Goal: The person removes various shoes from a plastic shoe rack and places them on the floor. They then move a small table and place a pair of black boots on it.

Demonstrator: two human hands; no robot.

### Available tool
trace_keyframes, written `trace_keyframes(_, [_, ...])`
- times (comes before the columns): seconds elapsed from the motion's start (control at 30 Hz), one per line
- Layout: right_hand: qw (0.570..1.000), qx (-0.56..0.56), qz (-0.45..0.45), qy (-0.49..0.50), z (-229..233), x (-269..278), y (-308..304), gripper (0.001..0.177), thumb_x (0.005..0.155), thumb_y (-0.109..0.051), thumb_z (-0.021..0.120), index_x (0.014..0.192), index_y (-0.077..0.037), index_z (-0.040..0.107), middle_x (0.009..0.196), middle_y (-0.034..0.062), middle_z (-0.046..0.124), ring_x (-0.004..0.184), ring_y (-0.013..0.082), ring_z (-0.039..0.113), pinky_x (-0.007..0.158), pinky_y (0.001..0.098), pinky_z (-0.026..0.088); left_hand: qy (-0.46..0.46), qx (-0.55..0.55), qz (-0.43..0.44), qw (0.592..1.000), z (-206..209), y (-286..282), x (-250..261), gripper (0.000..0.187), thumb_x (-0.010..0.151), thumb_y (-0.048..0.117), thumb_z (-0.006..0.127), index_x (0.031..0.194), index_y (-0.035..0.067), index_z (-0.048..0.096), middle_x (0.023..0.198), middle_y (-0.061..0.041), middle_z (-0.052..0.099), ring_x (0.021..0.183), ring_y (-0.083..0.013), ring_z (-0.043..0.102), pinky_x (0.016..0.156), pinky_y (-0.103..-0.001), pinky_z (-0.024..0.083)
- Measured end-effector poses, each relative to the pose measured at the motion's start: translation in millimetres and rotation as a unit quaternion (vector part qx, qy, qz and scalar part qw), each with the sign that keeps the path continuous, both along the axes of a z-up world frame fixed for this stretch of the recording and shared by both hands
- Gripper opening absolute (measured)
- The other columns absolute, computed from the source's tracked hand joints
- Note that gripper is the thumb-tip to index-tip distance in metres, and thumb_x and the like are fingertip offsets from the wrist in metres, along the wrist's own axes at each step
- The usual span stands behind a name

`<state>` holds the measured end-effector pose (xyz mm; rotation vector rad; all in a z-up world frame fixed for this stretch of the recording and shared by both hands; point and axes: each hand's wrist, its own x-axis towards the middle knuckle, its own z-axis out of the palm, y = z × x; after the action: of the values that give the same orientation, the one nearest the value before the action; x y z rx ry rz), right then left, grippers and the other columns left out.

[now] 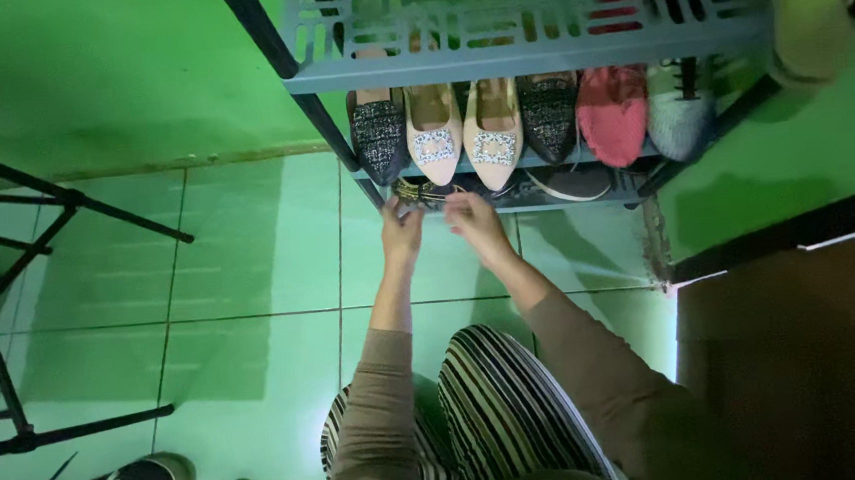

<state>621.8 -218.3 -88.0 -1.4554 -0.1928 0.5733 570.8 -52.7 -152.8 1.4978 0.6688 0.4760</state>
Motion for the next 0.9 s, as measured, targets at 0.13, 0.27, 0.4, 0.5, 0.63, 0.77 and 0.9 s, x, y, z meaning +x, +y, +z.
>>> trace_keyframes(0.13, [0.940, 0.220, -0.082, 0.249, -58, 38, 36, 0.027, 0.098, -0.024, 0.070, 0.113, -0.003, 0.063, 0.104, 0.0134, 0.068, 0.092, 0.0268, 0.069, 0.085, 0.0390, 0.058, -0.004, -0.086, 0.040, 0.995, 18, 30, -2, 0.052, 0.094, 0.035, 0.073, 0.130, 0.001, 0.057, 0.110, -0.006, 0.066, 0.100, -0.0147, 0.063, 0.086, -0.032, 0.052])
trace_keyframes(0.27, [0.918, 0.258, -0.141, 0.265, -75, 61, 62, 0.031, 0.098, -0.025, 0.069, 0.111, 0.001, 0.060, 0.104, 0.0143, 0.068, 0.096, 0.0300, 0.072, 0.087, 0.0391, 0.058, -0.095, -0.225, 0.030, 0.969, 33, 50, 20, 0.043, 0.100, 0.040, 0.073, 0.110, 0.000, 0.059, 0.099, -0.006, 0.064, 0.087, -0.0144, 0.064, 0.075, -0.029, 0.054])
trace_keyframes(0.4, [0.924, 0.244, -0.131, 0.264, -74, 70, 71, 0.029, 0.098, -0.023, 0.066, 0.116, -0.001, 0.062, 0.108, 0.0136, 0.070, 0.095, 0.0301, 0.070, 0.085, 0.0384, 0.056, -0.085, -0.260, 0.098, 0.957, 30, 50, 50, 0.031, 0.093, 0.026, 0.073, 0.103, 0.003, 0.056, 0.096, -0.008, 0.066, 0.080, -0.0205, 0.068, 0.072, -0.033, 0.060])
trace_keyframes(0.5, [0.935, 0.263, -0.104, 0.212, -81, 71, 70, 0.027, 0.095, -0.012, 0.066, 0.117, 0.003, 0.063, 0.112, 0.0124, 0.071, 0.097, 0.0296, 0.070, 0.087, 0.0396, 0.057, -0.139, -0.282, 0.108, 0.943, 19, 52, 58, 0.024, 0.094, 0.017, 0.070, 0.105, 0.002, 0.055, 0.100, -0.010, 0.067, 0.083, -0.0220, 0.069, 0.076, -0.033, 0.062])
trace_keyframes(0.63, [0.919, 0.317, -0.091, 0.218, -77, 68, 63, 0.028, 0.097, -0.011, 0.068, 0.120, 0.004, 0.063, 0.113, 0.0130, 0.071, 0.099, 0.0274, 0.070, 0.091, 0.0393, 0.057, -0.197, -0.325, 0.058, 0.923, 11, 51, 43, 0.020, 0.097, 0.012, 0.068, 0.107, -0.001, 0.057, 0.105, -0.012, 0.069, 0.090, -0.0213, 0.071, 0.085, -0.036, 0.064])
trace_keyframes(0.77, [0.915, 0.340, -0.067, 0.206, -52, 47, 49, 0.029, 0.098, -0.011, 0.066, 0.122, 0.005, 0.063, 0.114, 0.0136, 0.070, 0.100, 0.0275, 0.070, 0.093, 0.0393, 0.056, -0.209, -0.323, 0.030, 0.922, 36, 42, 23, 0.021, 0.097, 0.011, 0.069, 0.109, -0.002, 0.057, 0.105, -0.012, 0.069, 0.091, -0.0219, 0.071, 0.088, -0.037, 0.063])
trace_keyframes(0.9, [0.927, 0.333, -0.044, 0.168, -13, 27, 35, 0.031, 0.098, -0.012, 0.064, 0.126, 0.002, 0.063, 0.119, 0.0115, 0.070, 0.104, 0.0229, 0.068, 0.096, 0.0395, 0.057, -0.226, -0.283, 0.024, 0.932, 76, 25, -1, 0.023, 0.095, 0.007, 0.070, 0.108, 0.000, 0.053, 0.103, -0.010, 0.067, 0.089, -0.0195, 0.069, 0.088, -0.038, 0.063])
